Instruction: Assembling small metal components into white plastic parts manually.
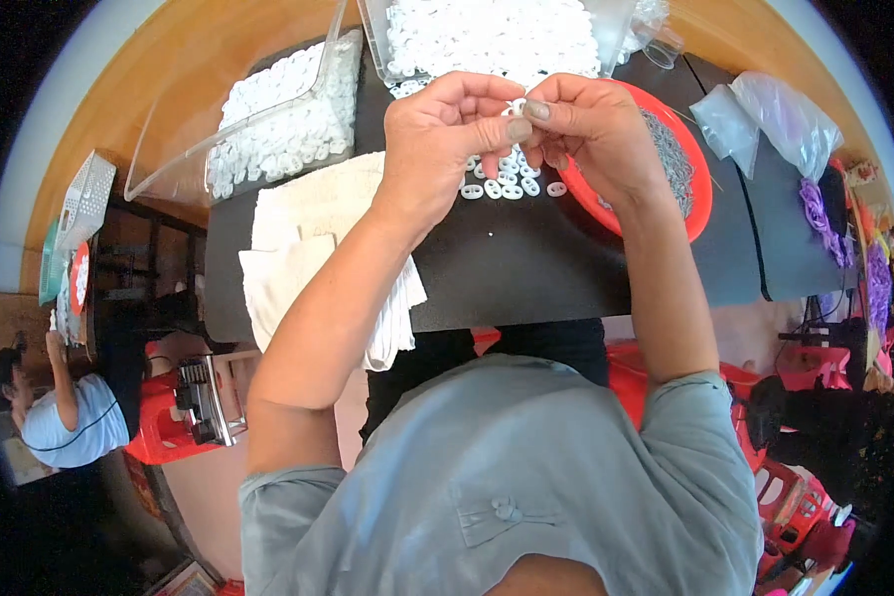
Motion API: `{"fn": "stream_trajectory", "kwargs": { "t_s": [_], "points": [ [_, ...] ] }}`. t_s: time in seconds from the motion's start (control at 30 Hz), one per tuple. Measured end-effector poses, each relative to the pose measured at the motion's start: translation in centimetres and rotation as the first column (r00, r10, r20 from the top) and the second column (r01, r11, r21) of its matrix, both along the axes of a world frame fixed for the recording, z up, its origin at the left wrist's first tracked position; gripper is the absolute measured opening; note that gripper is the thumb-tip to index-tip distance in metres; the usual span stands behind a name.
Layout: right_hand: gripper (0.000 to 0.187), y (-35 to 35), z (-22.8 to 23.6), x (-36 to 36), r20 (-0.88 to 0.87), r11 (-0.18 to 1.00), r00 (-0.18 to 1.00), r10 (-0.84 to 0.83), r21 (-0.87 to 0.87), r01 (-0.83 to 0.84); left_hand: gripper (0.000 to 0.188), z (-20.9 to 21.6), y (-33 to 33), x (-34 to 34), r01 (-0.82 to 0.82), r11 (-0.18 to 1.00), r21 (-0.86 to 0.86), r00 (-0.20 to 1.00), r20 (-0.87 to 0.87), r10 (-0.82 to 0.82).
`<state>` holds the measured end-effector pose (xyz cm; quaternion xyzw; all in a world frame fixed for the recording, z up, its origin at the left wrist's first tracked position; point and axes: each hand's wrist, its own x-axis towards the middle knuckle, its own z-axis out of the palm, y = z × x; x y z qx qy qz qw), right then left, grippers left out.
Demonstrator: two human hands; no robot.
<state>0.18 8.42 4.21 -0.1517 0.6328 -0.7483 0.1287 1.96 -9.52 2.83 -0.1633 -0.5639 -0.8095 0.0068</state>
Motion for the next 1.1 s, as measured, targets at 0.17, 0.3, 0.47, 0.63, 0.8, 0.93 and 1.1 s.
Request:
{"fn": "stream_trajectory", "kwargs": {
  "t_s": [0.17, 0.3, 0.47, 0.63, 0.8, 0.93, 1.1],
  "points": [
    [0.016, 0.4, 0.4, 0.5, 0.035, 0.994, 0.994, 0.105, -0.021, -0.104, 0.026, 0.3, 0.0, 0.4, 0.092, 0.995, -0.033, 0.993, -0.075, -0.094],
    [0.017, 0.5, 0.4, 0.7, 0.08, 0.993, 0.99, 0.113, -0.047, -0.109, 0.028, 0.3, -0.1, 0.5, 0.015, 0.992, -0.126, 0.994, -0.106, -0.029],
    [0.018, 0.4, 0.2, 0.9, 0.012, 0.995, 0.995, 0.099, -0.021, -0.099, 0.026, 0.1, 0.5, 0.9, -0.091, 0.979, -0.184, 0.96, -0.279, 0.037],
    [0.019, 0.6, 0.2, 1.1, 0.044, 0.99, 0.99, 0.135, -0.031, -0.134, 0.023, -0.6, 0.0, 0.6, -0.19, 0.934, -0.304, 0.905, -0.422, 0.046],
    [0.018, 0.2, -0.1, 1.6, 0.068, 0.986, 0.986, 0.152, -0.074, -0.147, 0.017, 0.4, 0.0, 1.5, -0.141, 0.959, -0.247, 0.896, -0.443, 0.017],
    [0.017, -0.1, 0.0, 1.8, 0.079, 0.98, 0.983, 0.164, -0.124, -0.153, 0.02, 0.1, 0.0, 1.5, -0.047, 0.981, -0.186, 0.929, -0.369, -0.026],
    [0.018, -0.5, 0.2, 2.2, 0.131, 0.976, 0.976, 0.172, -0.157, -0.151, 0.015, 0.4, -0.4, 1.5, -0.011, 0.99, -0.138, 0.921, -0.386, -0.044]
  ]
}}
